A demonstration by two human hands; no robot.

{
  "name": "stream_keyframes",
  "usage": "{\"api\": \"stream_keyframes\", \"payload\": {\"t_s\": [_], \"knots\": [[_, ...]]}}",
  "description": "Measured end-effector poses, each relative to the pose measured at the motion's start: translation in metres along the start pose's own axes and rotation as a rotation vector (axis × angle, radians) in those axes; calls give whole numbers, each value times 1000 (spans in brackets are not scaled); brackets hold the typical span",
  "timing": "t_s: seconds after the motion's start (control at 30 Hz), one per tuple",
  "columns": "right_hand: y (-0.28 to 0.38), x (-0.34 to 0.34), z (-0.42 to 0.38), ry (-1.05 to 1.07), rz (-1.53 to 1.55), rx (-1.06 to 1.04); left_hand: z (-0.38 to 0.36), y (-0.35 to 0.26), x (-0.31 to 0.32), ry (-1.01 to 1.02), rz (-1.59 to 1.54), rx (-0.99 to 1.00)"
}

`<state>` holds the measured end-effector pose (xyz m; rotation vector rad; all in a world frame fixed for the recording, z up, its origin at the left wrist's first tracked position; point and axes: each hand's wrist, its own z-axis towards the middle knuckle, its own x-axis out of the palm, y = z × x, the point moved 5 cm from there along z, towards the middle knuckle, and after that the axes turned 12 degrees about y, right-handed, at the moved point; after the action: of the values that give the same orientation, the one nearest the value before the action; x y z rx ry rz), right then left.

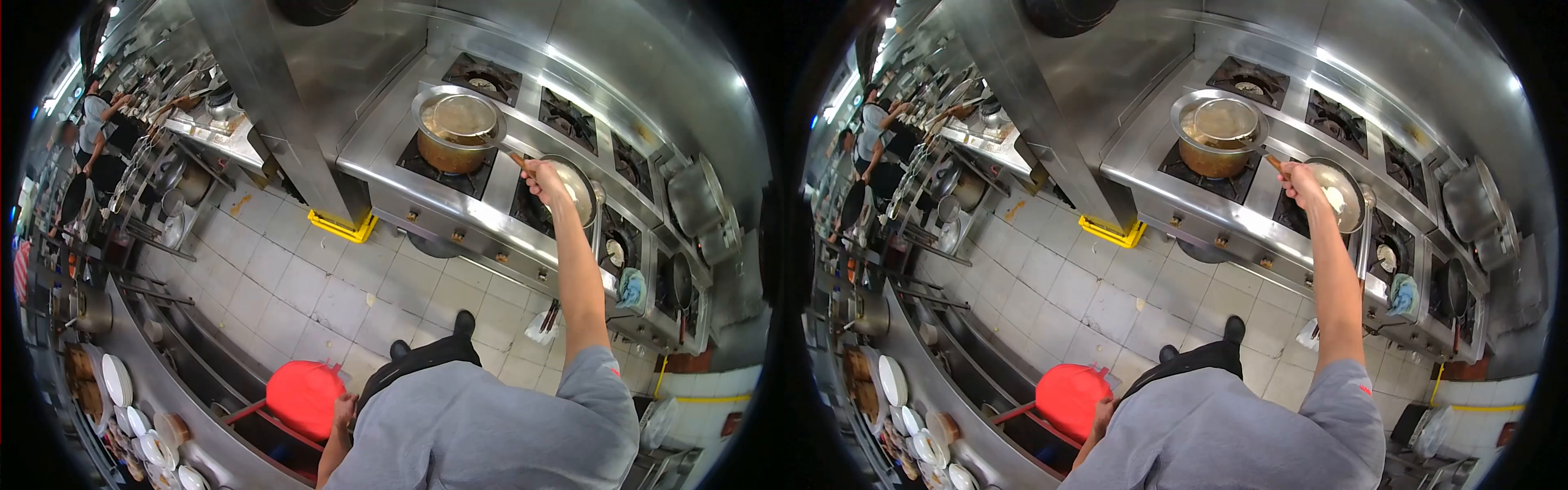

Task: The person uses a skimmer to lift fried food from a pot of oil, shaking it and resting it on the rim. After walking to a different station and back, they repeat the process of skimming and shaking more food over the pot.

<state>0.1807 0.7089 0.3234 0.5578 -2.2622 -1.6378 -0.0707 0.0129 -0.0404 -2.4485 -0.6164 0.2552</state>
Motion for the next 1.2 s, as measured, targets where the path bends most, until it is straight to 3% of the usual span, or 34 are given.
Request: {"api": "stream_keyframes", "payload": {"t_s": [0.07,0.17,0.2,0.3,0.6,0.7,0.8,0.9,1.0,1.1,1.13,1.2], "knots": [[-4,7,1,-89,-105,29,-5,-13,2,12,-40,48],[10,21,10,-213,-1033,-356,4,-3,0,11,-94,40],[20,35,1,-166,-1016,-203,7,3,-2,19,-66,55],[29,53,3,-174,-1103,-121,7,11,-4,26,-24,75],[34,71,38,-117,-1223,-98,-1,39,0,-44,-12,47],[34,70,48,-108,-1244,-194,11,56,-1,-35,-56,58],[52,81,29,-73,-1247,45,22,69,-3,-48,-56,39],[85,94,-16,-536,-1407,-369,22,63,-4,-61,-63,4],[101,113,-70,-530,-1281,-819,14,56,0,-48,-92,6],[46,133,-99,-146,-1012,-719,8,51,1,-32,-64,47],[25,147,-119,-103,-1033,-601,12,59,0,-37,-43,46],[-61,149,-121,237,-968,-384,17,68,-1,-53,15,53]]}}
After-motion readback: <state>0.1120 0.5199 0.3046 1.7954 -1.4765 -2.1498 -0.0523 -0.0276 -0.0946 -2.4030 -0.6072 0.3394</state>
